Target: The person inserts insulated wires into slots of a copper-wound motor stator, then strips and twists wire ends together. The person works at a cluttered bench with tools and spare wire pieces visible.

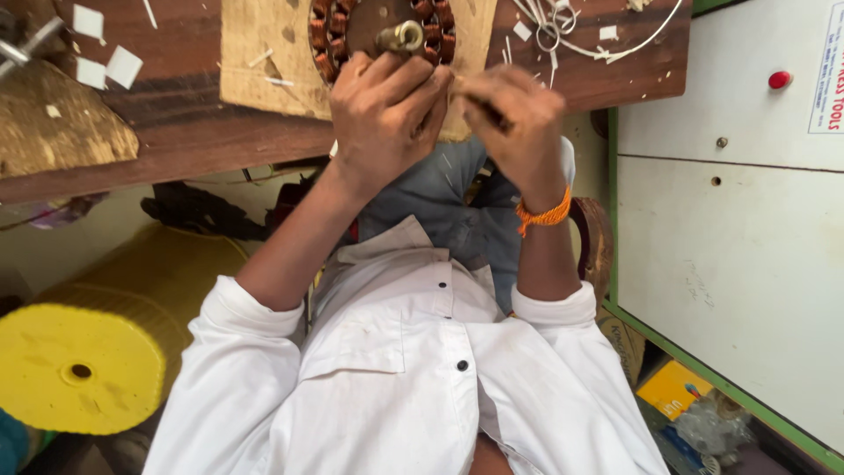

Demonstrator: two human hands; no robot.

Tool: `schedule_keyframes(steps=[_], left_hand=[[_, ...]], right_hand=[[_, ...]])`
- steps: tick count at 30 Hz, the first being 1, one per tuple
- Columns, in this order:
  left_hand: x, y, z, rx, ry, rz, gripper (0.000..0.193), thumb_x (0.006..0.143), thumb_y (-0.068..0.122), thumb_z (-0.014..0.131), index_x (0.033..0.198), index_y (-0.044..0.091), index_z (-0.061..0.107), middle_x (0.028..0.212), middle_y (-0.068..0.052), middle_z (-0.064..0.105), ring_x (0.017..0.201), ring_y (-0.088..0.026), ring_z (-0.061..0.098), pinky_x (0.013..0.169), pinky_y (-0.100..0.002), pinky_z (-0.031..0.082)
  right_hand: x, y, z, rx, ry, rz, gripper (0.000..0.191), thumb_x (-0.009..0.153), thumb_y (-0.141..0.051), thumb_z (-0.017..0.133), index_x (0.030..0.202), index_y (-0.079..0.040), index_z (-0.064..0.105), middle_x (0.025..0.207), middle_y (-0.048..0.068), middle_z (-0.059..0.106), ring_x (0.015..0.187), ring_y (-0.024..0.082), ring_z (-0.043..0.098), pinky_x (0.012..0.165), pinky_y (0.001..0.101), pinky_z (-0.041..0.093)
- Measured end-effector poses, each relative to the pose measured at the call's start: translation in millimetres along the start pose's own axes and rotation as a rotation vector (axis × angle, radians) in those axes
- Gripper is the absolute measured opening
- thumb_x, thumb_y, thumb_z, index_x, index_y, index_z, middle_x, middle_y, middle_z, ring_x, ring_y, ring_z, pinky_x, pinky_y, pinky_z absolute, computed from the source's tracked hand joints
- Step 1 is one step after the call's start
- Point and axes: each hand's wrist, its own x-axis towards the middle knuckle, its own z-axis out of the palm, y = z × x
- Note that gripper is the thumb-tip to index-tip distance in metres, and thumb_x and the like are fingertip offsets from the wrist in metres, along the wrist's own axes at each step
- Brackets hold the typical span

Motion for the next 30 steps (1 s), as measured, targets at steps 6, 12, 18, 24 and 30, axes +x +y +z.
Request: schedule_keyframes(steps=[6,12,18,24,30], left_hand=[[-3,0,1,-0.007,-0.006,-0.006,0.012,0.094,0.008,0.08,0.106,0.008,0.077,0.094,0.002,0.065,0.084,-0.016,0.063,0.071,-0.036,0.042],[-3,-1,0,0.004,-0.027,0.016,0.016,0.092,0.006,0.078,0.109,0.006,0.076,0.096,0.001,0.065,0.086,-0.016,0.063,0.072,-0.036,0.041],[1,0,-1,0.017,-0.007,0.016,0.012,0.094,0.006,0.081,0.105,0.007,0.076,0.093,0.002,0.064,0.084,-0.017,0.063,0.07,-0.036,0.041],[0,4,-2,0.002,-0.018,0.018,0.015,0.093,0.002,0.077,0.108,0.005,0.076,0.098,0.001,0.066,0.085,-0.016,0.063,0.071,-0.035,0.042],[3,2,-1,0.033,-0.011,0.035,0.011,0.096,0.005,0.08,0.106,0.004,0.075,0.093,0.0,0.064,0.082,-0.016,0.062,0.069,-0.035,0.041]], right_hand=[[3,6,3,0.036,0.002,0.16,0.008,0.103,-0.01,0.078,0.105,-0.003,0.077,0.094,0.01,0.073,0.076,0.018,0.07,0.062,0.0299,0.054],[5,2,0,0.026,0.028,0.049,0.014,0.103,-0.015,0.08,0.103,-0.001,0.076,0.093,0.01,0.073,0.078,0.019,0.071,0.067,0.0324,0.057],[4,4,2,0.04,-0.001,0.071,0.01,0.103,-0.014,0.079,0.103,-0.004,0.076,0.094,0.008,0.074,0.081,0.018,0.072,0.07,0.0319,0.058],[5,7,-3,0.049,0.013,0.09,0.01,0.103,-0.011,0.08,0.105,-0.002,0.076,0.095,0.01,0.074,0.078,0.016,0.071,0.067,0.0305,0.057],[8,-16,-7,0.053,-0.05,0.099,0.011,0.098,-0.011,0.08,0.103,-0.003,0.076,0.092,0.009,0.072,0.076,0.016,0.071,0.065,0.029,0.056]])
